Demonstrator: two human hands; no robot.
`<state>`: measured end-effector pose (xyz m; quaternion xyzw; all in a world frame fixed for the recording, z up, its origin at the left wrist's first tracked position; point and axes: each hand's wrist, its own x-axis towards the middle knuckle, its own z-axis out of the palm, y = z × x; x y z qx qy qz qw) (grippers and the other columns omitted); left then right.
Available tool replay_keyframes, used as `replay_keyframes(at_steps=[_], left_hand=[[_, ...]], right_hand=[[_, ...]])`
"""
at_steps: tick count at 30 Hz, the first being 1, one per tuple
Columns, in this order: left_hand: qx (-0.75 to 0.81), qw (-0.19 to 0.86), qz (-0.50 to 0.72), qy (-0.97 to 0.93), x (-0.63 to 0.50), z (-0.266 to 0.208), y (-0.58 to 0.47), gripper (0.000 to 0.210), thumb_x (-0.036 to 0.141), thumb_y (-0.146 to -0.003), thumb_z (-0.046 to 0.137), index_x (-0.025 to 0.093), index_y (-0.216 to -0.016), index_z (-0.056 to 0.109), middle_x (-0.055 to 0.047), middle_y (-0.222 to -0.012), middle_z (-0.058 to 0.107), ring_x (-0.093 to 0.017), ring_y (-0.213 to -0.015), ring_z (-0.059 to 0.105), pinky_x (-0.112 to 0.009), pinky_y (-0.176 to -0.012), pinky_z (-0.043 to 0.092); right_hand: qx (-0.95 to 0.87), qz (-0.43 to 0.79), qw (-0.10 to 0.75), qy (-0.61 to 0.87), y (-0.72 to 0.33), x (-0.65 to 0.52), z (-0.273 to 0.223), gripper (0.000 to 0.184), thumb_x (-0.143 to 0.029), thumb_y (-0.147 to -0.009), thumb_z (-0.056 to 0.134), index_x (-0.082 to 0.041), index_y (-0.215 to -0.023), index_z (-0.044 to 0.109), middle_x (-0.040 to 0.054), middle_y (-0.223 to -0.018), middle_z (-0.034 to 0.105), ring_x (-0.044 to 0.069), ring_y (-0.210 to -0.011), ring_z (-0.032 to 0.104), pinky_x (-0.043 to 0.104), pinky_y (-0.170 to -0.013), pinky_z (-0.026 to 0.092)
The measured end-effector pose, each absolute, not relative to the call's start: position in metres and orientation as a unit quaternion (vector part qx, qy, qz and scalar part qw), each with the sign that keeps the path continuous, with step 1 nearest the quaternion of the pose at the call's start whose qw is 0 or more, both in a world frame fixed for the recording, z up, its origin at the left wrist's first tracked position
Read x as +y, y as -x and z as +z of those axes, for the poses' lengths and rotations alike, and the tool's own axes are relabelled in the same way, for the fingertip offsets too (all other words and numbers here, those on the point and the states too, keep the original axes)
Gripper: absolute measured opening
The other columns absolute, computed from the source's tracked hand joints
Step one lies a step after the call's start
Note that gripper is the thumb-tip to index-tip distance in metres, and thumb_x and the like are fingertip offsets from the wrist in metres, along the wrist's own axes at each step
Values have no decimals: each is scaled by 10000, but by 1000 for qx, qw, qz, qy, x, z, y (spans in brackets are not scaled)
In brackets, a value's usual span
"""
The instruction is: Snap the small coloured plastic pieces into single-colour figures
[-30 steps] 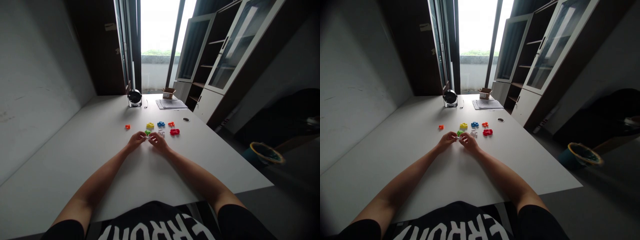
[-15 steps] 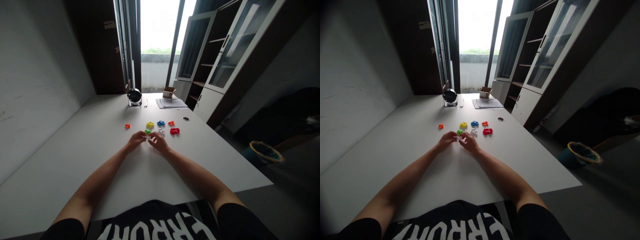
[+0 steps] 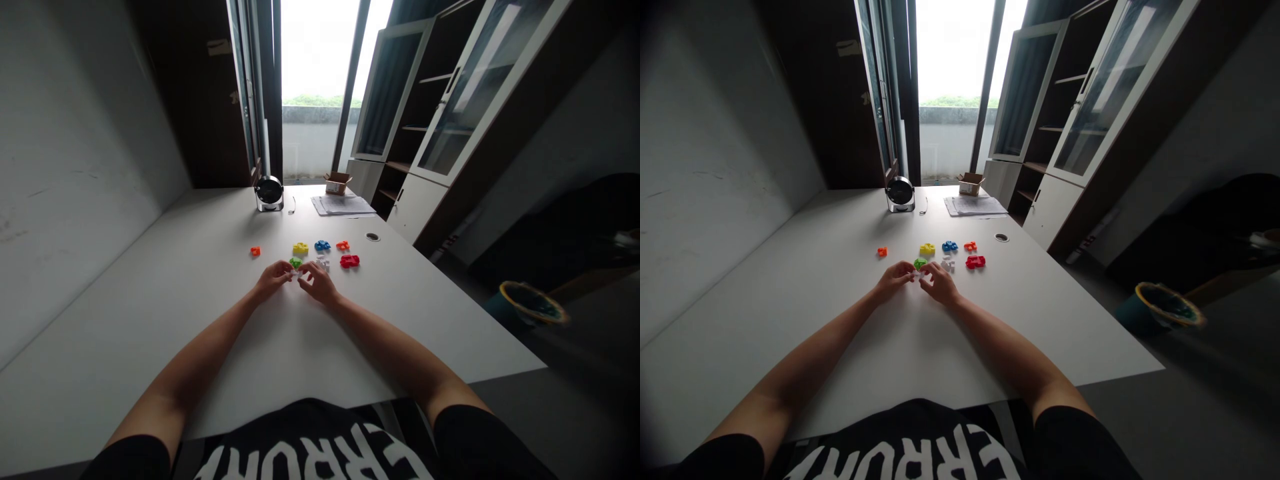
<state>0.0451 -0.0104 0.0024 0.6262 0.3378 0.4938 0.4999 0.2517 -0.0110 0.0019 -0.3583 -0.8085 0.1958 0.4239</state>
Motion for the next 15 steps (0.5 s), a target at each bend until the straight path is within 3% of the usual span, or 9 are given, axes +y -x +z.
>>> replay_keyframes(at_steps=[15], left_hand=[[376, 481, 476, -633, -10, 0, -45, 270, 323, -813, 732, 152, -999, 636, -60, -910, 714, -155, -750, 666, -302, -725, 517]], right_hand=[[-825, 129, 402, 377, -254, -12, 4, 264, -208, -858, 622, -246, -1120, 629, 60, -1058, 627, 205, -883, 612, 331, -748, 534]])
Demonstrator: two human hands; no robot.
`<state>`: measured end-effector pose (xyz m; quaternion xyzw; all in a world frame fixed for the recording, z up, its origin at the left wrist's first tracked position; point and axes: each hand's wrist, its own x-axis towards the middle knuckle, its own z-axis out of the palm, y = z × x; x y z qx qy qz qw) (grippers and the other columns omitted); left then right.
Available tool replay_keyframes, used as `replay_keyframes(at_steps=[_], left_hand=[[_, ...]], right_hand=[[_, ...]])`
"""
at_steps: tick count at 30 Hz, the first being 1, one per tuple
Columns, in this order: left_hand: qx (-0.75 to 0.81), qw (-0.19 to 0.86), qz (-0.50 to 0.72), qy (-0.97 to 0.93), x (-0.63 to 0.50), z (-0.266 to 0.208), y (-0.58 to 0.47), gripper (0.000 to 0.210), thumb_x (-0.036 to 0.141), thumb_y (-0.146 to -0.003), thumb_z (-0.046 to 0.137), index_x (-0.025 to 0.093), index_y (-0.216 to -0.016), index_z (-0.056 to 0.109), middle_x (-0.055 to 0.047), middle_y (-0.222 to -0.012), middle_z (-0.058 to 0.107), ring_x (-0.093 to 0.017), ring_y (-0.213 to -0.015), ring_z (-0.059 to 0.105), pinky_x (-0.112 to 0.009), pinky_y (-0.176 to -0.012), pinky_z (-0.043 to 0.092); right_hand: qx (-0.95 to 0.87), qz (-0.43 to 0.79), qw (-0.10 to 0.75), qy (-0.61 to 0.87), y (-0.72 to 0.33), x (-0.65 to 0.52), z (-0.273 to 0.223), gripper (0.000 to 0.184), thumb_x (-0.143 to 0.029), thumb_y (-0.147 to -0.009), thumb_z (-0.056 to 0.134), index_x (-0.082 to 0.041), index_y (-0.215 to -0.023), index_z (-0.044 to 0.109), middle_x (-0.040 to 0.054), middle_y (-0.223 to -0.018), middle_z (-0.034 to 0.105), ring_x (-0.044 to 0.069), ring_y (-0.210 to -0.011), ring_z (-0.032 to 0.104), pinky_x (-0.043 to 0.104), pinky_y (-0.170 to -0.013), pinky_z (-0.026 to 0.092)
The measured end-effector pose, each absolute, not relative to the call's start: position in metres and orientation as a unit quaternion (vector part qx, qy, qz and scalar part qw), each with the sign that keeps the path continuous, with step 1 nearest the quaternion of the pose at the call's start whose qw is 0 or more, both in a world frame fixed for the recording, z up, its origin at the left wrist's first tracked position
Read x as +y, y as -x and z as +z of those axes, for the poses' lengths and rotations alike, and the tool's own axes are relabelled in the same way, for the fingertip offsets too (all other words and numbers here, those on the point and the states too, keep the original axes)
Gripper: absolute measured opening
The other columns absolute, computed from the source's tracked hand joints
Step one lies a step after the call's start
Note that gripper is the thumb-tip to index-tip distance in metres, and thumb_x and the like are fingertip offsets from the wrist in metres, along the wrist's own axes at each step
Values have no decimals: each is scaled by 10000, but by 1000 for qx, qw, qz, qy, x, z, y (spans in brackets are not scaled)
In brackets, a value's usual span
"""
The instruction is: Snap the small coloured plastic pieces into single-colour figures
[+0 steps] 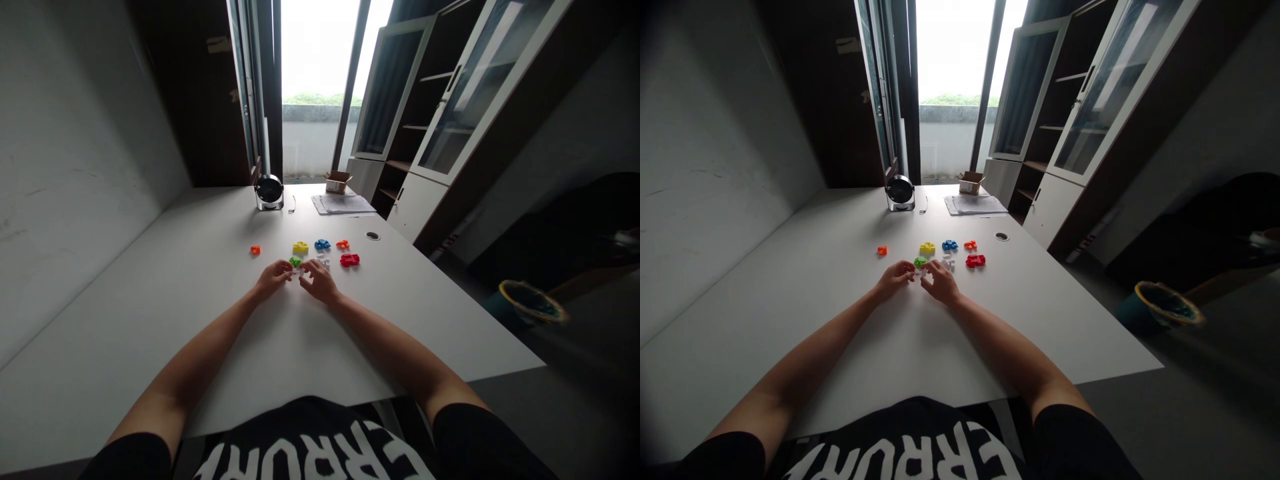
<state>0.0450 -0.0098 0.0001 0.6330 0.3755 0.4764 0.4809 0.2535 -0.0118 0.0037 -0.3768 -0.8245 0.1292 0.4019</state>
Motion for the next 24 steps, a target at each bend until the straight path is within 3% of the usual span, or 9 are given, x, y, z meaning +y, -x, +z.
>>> replay_keyframes(at_steps=[7, 12, 24], left_hand=[[397, 465, 473, -635, -4, -9, -43, 245, 316, -841, 680, 154, -1021, 638, -76, -921, 725, -164, -762, 672, -309, -719, 522], [394, 470, 466, -638, -1, -14, -42, 242, 325, -831, 688, 156, -1001, 651, -71, -910, 724, -164, -773, 673, -294, -706, 516], [401, 454, 445, -660, 0, -15, -40, 217, 287, -831, 650, 161, -1006, 669, -65, -917, 711, -170, -801, 664, -292, -713, 511]], right_hand=[[-741, 59, 412, 527, -281, 13, 11, 264, -257, -889, 543, -204, -1130, 639, 95, -1103, 632, 235, -921, 604, 356, -805, 509], [-697, 11, 352, 625, -302, 27, 10, 293, -290, -870, 566, -166, -1125, 640, 134, -1149, 616, 280, -1015, 577, 374, -846, 474], [-714, -12, 304, 631, -297, 30, 3, 283, -298, -904, 555, -164, -1133, 655, 134, -1121, 630, 271, -996, 571, 353, -829, 462]])
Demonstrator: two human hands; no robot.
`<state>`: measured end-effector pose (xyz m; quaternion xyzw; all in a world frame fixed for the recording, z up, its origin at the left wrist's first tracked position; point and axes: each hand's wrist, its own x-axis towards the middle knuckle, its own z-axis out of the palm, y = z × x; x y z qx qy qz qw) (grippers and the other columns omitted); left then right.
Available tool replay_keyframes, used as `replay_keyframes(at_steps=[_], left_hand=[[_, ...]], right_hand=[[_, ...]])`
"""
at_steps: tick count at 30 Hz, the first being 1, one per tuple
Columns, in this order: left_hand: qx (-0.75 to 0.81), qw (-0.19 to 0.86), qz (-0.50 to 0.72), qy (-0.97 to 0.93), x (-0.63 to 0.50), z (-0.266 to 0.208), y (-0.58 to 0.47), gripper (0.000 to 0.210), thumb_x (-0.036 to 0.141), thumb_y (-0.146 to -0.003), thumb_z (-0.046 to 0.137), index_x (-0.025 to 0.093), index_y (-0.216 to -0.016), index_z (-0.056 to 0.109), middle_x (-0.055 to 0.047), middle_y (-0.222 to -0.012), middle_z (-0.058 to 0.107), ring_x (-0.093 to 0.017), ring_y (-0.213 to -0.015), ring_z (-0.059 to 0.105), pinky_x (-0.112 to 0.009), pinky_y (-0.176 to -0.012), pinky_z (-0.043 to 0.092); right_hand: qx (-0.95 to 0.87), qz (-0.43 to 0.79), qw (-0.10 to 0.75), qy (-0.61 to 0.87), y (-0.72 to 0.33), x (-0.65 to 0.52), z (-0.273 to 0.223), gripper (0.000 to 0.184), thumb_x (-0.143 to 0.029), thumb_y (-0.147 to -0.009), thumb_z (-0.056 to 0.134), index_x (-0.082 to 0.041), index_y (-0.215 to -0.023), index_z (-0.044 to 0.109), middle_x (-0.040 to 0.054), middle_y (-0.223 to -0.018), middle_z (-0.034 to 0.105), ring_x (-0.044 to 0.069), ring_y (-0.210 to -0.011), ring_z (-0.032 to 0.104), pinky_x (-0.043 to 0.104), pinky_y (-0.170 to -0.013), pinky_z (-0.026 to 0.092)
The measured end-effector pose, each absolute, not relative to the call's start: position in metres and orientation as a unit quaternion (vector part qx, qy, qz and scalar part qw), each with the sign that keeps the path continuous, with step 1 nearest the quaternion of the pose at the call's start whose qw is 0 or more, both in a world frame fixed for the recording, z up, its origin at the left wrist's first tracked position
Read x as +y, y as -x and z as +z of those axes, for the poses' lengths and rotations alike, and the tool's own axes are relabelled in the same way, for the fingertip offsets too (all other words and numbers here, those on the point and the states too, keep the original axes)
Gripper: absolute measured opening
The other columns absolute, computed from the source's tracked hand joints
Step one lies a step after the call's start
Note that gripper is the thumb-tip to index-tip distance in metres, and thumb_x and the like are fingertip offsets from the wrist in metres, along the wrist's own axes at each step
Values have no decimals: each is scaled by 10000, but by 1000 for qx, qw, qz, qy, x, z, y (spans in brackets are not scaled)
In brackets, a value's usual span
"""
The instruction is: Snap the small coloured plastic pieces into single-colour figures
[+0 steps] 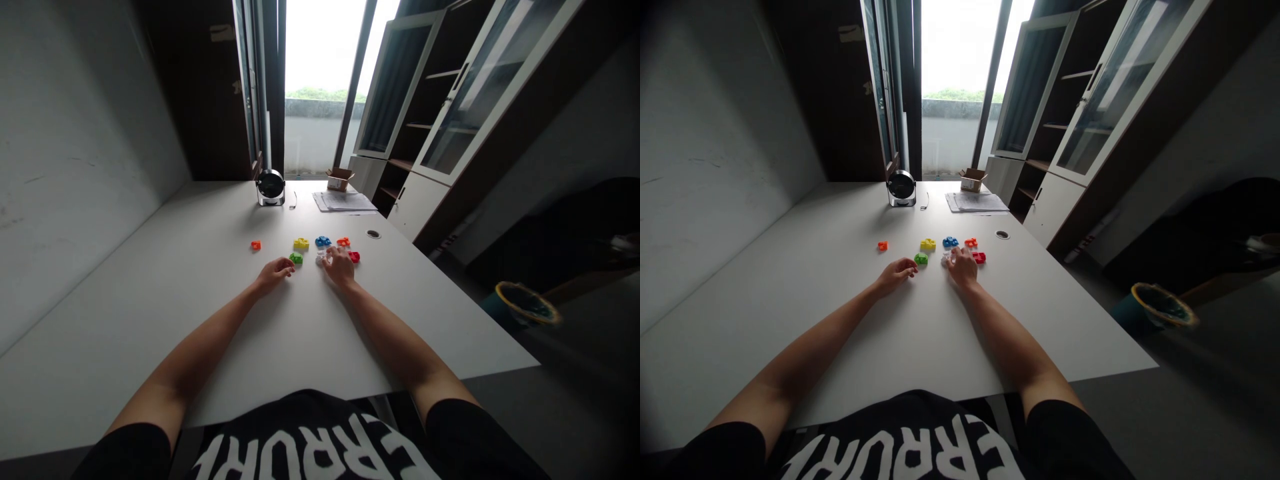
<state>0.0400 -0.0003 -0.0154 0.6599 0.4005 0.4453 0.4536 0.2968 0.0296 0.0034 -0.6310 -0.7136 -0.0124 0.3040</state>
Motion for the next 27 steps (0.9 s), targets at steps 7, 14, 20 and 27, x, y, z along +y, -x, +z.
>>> replay_keyframes(at_steps=[7, 14, 20, 27], left_hand=[[404, 451, 440, -663, -5, -10, -40, 232, 318, -841, 649, 166, -1014, 681, -63, -924, 714, -164, -770, 655, -290, -703, 507], [408, 444, 431, -671, -4, -11, -40, 232, 324, -855, 637, 169, -1022, 680, -69, -937, 716, -173, -786, 659, -301, -714, 511], [409, 446, 431, -670, -5, -8, -39, 238, 334, -842, 654, 170, -1011, 690, -69, -930, 719, -174, -776, 656, -299, -705, 506], [411, 437, 433, -673, -4, -10, -40, 228, 320, -848, 636, 167, -1008, 692, -68, -922, 718, -171, -771, 655, -292, -704, 502]], right_hand=[[-710, 15, 306, 634, -300, 30, 2, 276, -310, -913, 561, -168, -1128, 660, 130, -1149, 633, 264, -1018, 581, 360, -843, 467], [-715, 25, 311, 626, -302, 33, -2, 251, -307, -926, 542, -178, -1096, 675, 120, -1122, 644, 255, -1001, 589, 352, -825, 462], [-714, 30, 314, 625, -303, 36, -6, 268, -315, -930, 542, -192, -1124, 679, 112, -1152, 633, 250, -1001, 589, 341, -810, 463], [-710, 27, 338, 618, -305, 39, -8, 262, -298, -918, 547, -189, -1122, 670, 93, -1104, 636, 231, -937, 591, 321, -781, 455]])
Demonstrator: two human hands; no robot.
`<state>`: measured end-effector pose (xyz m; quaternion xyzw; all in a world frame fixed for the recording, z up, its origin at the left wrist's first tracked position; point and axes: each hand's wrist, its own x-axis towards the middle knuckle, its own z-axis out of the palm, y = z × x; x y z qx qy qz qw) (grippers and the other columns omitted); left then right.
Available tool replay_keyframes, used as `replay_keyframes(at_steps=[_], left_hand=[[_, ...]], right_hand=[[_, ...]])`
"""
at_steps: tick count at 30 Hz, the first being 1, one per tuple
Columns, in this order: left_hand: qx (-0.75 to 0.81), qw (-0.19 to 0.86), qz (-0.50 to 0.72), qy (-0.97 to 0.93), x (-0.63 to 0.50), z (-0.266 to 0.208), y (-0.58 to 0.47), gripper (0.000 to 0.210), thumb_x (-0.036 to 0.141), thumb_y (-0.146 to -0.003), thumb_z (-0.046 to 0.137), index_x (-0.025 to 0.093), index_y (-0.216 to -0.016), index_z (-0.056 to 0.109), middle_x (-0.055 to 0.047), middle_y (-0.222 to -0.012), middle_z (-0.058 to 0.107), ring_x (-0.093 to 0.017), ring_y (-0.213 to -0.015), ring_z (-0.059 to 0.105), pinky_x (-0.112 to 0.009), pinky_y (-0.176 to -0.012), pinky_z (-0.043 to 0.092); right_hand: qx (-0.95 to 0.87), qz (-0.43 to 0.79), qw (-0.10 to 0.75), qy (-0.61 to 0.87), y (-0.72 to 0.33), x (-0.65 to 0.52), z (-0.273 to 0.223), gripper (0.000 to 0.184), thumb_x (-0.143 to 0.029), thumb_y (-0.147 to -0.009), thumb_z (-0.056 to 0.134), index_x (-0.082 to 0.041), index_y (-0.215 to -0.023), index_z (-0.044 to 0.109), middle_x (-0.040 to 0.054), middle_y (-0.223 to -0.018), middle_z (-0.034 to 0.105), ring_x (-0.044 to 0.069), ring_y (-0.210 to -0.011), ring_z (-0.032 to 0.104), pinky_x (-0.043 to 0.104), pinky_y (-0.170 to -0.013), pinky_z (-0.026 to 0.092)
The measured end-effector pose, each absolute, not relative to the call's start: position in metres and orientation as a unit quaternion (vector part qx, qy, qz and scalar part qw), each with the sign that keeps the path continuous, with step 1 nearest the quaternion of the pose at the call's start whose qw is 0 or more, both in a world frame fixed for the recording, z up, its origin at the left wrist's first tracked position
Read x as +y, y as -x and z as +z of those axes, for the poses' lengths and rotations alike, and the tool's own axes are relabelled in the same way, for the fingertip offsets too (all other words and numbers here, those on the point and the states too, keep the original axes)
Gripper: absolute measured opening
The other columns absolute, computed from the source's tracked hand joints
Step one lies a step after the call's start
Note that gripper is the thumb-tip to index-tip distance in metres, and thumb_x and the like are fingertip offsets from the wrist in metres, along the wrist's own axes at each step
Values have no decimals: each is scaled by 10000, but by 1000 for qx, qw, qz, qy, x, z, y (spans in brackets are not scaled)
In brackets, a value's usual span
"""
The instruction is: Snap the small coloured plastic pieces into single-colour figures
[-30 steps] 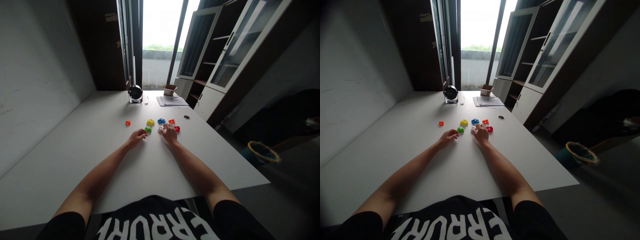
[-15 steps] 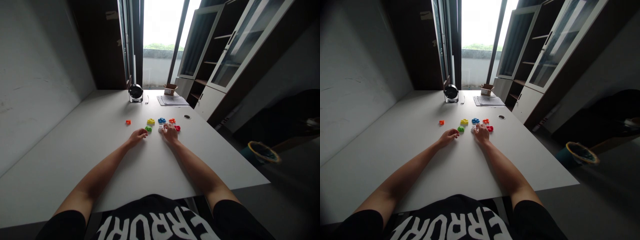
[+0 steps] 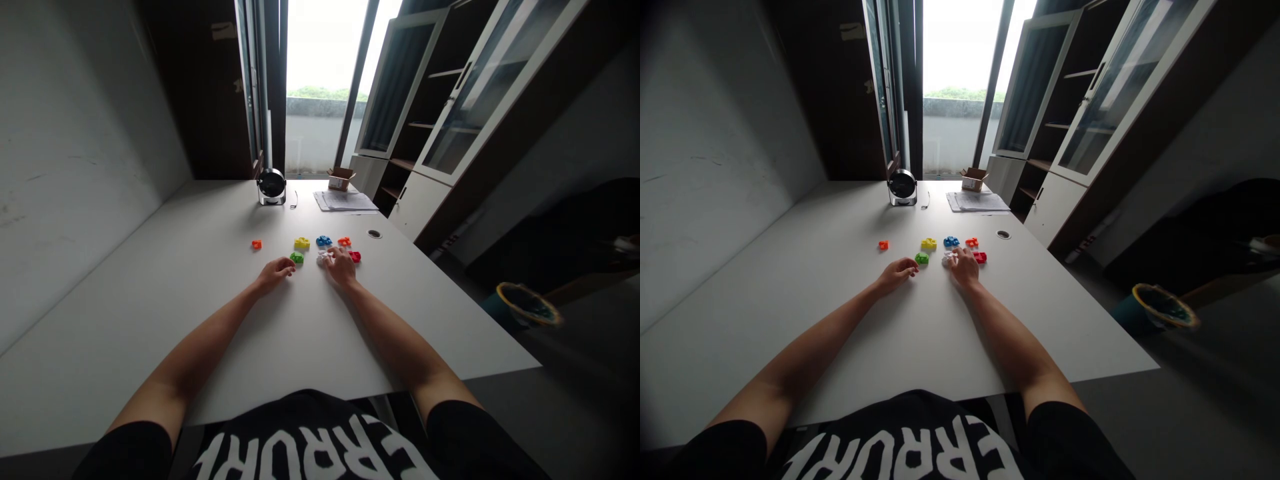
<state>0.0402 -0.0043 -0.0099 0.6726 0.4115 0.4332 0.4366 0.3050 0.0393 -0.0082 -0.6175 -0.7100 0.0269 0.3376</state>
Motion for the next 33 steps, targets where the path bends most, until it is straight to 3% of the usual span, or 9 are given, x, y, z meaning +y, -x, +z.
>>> replay_keyframes(at_steps=[3, 9, 13, 19, 25, 29, 33], left_hand=[[444, 376, 426, -693, -5, -9, -38, 198, 279, -859, 593, 183, -995, 699, -48, -910, 716, -167, -780, 648, -283, -713, 495], [568, 136, 402, -705, 5, -8, -11, 178, 203, -858, 547, 197, -923, 713, -51, -920, 696, -188, -768, 608, -329, -787, 491], [616, 56, 400, -676, 23, -18, 16, 167, 200, -845, 562, 190, -925, 709, -95, -1035, 675, -261, -982, 614, -403, -969, 464], [694, 28, 371, -617, 43, -27, 34, 289, 230, -858, 559, 188, -1114, 686, -121, -1187, 637, -291, -1141, 558, -415, -1056, 420], [686, 15, 286, -669, 50, -21, 28, 501, 311, -887, 570, 229, -1381, 560, -129, -1510, 446, -328, -1375, 379, -470, -1137, 314], [666, 17, 248, -703, 51, -17, 25, 442, 321, -914, 543, 217, -1340, 594, -124, -1486, 482, -316, -1350, 396, -457, -1120, 322], [640, -14, 250, -727, 42, -12, 21, 280, 282, -934, 503, 209, -1127, 692, -121, -1292, 607, -295, -1189, 497, -420, -1033, 395]], right_hand=[[-711, 29, 348, 611, -304, 40, -8, 256, -277, -907, 547, -183, -1107, 675, 90, -1087, 634, 219, -908, 585, 315, -786, 450], [-730, 30, 374, 571, -300, 34, -4, 209, -257, -903, 537, -186, -1018, 697, 78, -1037, 629, 197, -859, 567, 292, -754, 439], [-747, 32, 395, 533, -295, 27, 2, 177, -236, -907, 531, -185, -928, 699, 70, -981, 638, 189, -827, 567, 276, -713, 421], [-801, 98, 385, 448, -271, 9, 3, 161, -201, -922, 531, -181, -911, 691, 47, -870, 661, 148, -710, 544, 251, -685, 400], [-862, 153, 332, 352, -252, -10, -2, 162, -173, -916, 547, -201, -884, 703, 28, -861, 693, 137, -710, 562, 237, -696, 397], [-862, 158, 318, 361, -254, -9, -4, 155, -172, -908, 567, -203, -870, 714, 29, -851, 700, 137, -694, 566, 235, -684, 399], [-853, 165, 336, 364, -254, -7, -5, 147, -188, -909, 573, -203, -872, 714, 18, -834, 698, 128, -671, 559, 232, -671, 395]])
